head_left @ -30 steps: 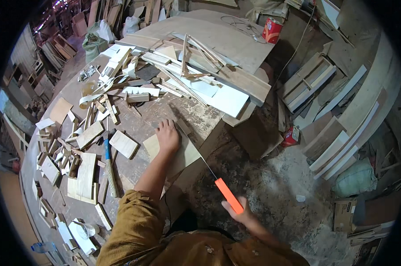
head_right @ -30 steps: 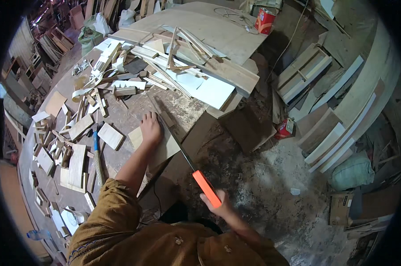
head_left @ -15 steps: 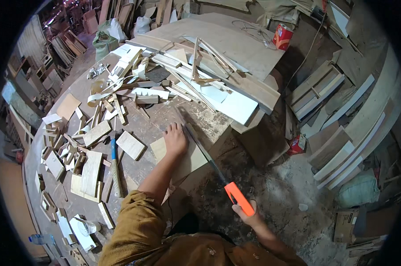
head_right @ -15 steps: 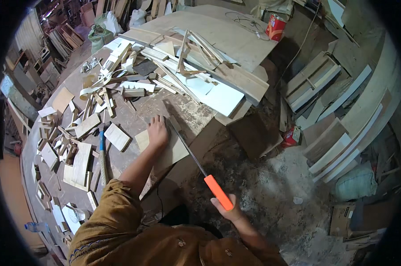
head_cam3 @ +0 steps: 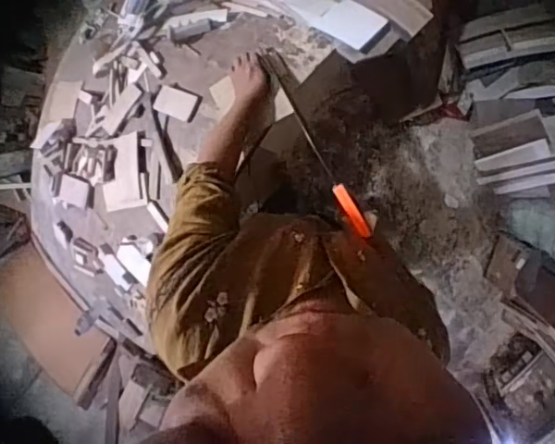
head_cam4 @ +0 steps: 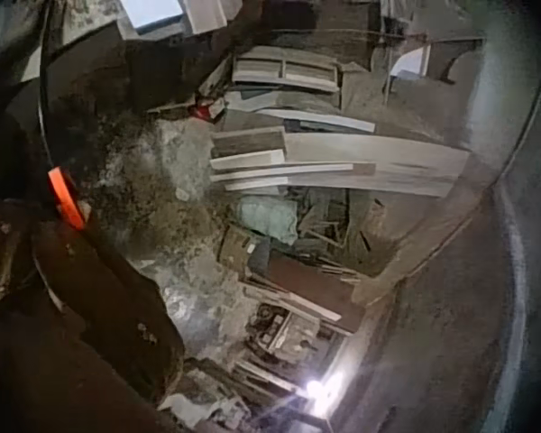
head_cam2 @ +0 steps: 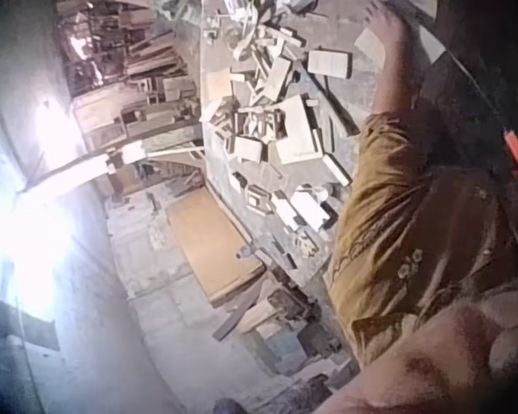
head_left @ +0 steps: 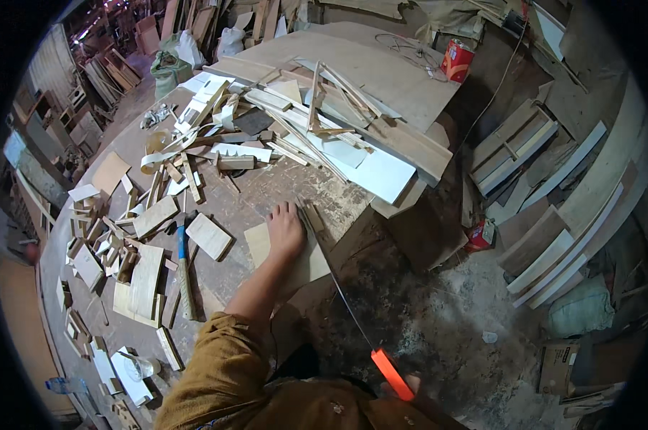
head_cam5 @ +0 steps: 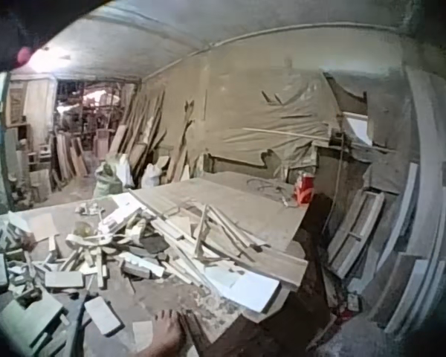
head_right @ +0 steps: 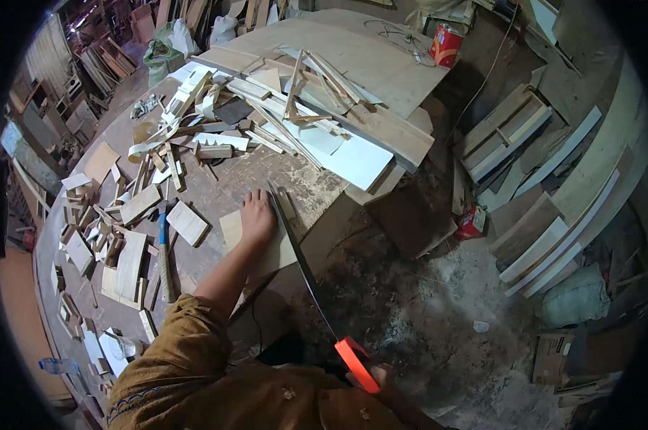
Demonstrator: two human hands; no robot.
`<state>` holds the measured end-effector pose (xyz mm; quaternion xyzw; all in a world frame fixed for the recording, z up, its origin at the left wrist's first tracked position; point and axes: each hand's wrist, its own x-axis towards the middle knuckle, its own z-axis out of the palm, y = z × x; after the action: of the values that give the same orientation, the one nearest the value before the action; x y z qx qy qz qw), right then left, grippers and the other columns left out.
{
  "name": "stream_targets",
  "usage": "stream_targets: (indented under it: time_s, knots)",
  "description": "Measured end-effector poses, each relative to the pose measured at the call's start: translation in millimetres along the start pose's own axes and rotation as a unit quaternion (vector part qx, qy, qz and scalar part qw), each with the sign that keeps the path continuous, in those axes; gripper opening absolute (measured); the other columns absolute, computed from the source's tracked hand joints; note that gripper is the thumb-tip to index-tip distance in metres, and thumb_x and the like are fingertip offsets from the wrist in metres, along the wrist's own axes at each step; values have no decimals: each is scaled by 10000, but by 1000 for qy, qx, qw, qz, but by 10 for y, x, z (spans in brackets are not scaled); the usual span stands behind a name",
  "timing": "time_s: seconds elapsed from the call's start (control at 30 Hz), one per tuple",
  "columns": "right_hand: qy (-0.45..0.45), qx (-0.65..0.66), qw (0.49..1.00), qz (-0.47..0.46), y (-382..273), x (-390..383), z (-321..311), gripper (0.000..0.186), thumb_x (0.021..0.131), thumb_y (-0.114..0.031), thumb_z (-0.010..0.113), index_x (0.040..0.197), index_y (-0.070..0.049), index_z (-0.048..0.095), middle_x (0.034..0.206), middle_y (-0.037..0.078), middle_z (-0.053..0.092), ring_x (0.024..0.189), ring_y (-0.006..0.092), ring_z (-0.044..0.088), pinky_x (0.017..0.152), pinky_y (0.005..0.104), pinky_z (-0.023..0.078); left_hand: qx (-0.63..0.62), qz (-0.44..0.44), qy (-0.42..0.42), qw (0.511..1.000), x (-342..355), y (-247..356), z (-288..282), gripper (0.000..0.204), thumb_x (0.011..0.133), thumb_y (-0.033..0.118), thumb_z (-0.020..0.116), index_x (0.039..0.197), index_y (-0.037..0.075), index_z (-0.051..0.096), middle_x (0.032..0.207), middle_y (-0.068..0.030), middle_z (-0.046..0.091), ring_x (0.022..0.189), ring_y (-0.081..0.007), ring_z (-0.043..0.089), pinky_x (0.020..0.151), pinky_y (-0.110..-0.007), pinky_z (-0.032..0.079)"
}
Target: The person uses a hand saw to cut a small rectangular piece of light-colored wood on a workbench. They hold the wood steady with their left hand while sawing with their right hand. The workspace is cluttered with various wood scraps and tools.
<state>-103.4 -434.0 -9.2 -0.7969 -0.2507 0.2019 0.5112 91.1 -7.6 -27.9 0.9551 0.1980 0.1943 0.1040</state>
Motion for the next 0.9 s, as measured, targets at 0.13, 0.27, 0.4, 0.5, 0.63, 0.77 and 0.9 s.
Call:
stream_targets:
  time_s: [0.13,0.27,0.4,0.5,0.63,0.77,0.9]
  knots:
    - [58,27,990,129,-451,380,142,215,830,-177,724,745,-66,560,575,-31,488,522,83,460,480,279,349,13,0,36,999,20,-38,81,215,790,90,477,976,27,566,1005,-153,559,1002,-324,525,822,-453,404]
    - [38,105,981,158,-425,740,172,283,822,-192,734,663,-75,531,586,-41,492,541,59,447,485,275,348,14,4,39,999,32,-37,77,211,802,92,470,978,33,571,1012,-145,562,1004,-317,526,815,-454,406]
    - [51,160,958,231,-799,363,25,240,863,-242,690,787,-43,580,596,-39,502,525,55,440,486,248,372,4,-2,37,999,2,-72,18,205,814,98,463,976,34,571,1014,-145,562,1005,-321,520,813,-459,403]
    - [35,53,977,202,-746,-55,-106,225,871,-238,677,819,-35,595,623,-19,548,540,59,482,484,249,379,6,-9,33,999,22,-63,25,199,818,103,464,974,33,566,1010,-142,562,999,-319,519,811,-459,399]
    - [37,125,977,170,-437,362,72,272,848,-227,698,674,-53,581,554,-3,540,502,86,488,465,283,374,8,15,39,999,9,-23,30,190,820,110,469,970,33,557,996,-134,558,992,-310,520,807,-454,396]
    - [97,37,994,-15,-252,1328,341,368,822,-237,725,609,-19,518,500,99,447,434,181,403,436,326,345,16,10,27,999,21,-64,103,193,820,115,469,977,48,558,996,-128,559,1000,-302,520,805,-453,399]
    - [75,50,992,86,-305,984,251,340,832,-236,722,642,-23,537,531,56,505,479,128,422,454,304,355,6,-4,15,1000,30,-97,87,202,814,113,468,980,47,561,1006,-134,565,1012,-312,518,811,-457,401]
